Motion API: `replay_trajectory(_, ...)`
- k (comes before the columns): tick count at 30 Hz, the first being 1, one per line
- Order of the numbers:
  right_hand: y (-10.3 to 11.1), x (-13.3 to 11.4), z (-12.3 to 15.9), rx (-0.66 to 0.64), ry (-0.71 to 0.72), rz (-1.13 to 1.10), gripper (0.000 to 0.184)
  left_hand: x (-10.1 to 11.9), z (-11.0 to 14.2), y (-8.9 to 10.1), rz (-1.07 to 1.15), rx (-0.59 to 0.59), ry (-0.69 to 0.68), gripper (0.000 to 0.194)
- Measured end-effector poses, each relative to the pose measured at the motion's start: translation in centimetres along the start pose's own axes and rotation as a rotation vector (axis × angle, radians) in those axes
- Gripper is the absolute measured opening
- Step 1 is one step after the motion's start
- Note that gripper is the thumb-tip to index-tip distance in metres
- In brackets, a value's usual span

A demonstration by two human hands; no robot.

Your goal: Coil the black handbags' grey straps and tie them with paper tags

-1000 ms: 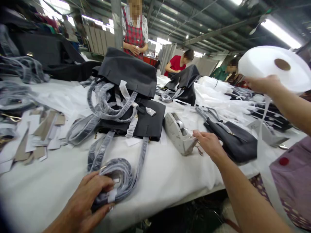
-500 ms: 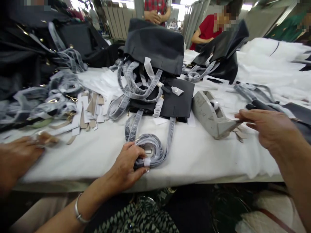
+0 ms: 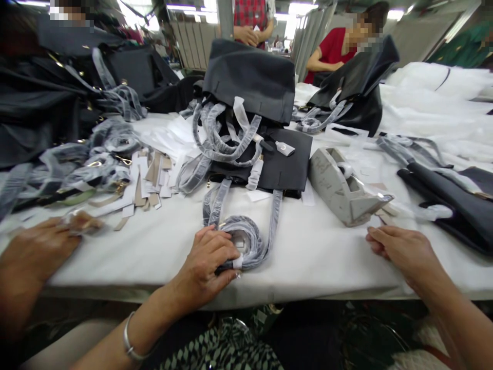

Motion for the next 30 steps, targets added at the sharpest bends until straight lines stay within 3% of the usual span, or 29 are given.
replay_trajectory(3, 0.1, -2.9, 5.2, -0.082, 0.066, -0.083, 0.015, 0.1, -0.1, 0.0, -0.023, 0.014, -0.002, 0.022)
replay_trajectory(4, -0.3, -4.5, 7.5, -0.185, 0.148, -0.229, 0.023, 0.1, -0.1, 0.0, -0.028, 0.018, -0.002, 0.024)
replay_trajectory(5, -0.9, -6.4, 9.9, -0.370, 0.198, -0.384, 0.032, 0.1, -0.1, 0.0, -0.032, 0.025, 0.000, 0.027)
replay_trajectory(7, -2.6, -10.0, 14.5, -0.779, 0.160, -0.603, 0.040, 0.1, -0.1, 0.0, -0.038, 0.043, 0.003, 0.034)
replay_trajectory(8, -3.4, -11.7, 16.3, -0.903, 0.114, -0.678, 0.043, 0.1, -0.1, 0.0, -0.040, 0.054, -0.001, 0.036)
replay_trajectory(10, -4.9, -14.1, 18.6, -1.022, 0.035, -0.750, 0.044, 0.1, 0.0, -0.1, -0.048, 0.078, -0.019, 0.036)
replay_trajectory(17, -5.8, -16.2, 18.5, -1.030, -0.066, -0.581, 0.043, 0.3, 0.4, -0.2, -0.058, 0.076, -0.063, 0.043)
replay_trajectory(23, -5.5, -17.7, 17.6, -1.040, -0.165, -0.404, 0.027, -0.2, 0.4, -0.1, -0.059, 0.021, -0.040, 0.006)
replay_trajectory(30, -4.7, -19.0, 16.5, -1.129, -0.255, -0.249, 0.026, -0.1, -0.1, 0.2, -0.023, -0.020, -0.016, 0.006)
Point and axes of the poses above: each hand's wrist, its own z-axis away from the middle knuckle, its own y-axis out of the back of the hand, x = y × z, the point moved 1 cm from there along -z, towards the middle knuckle, and after that the axes turned 14 degrees about z, right-handed, at the moved point
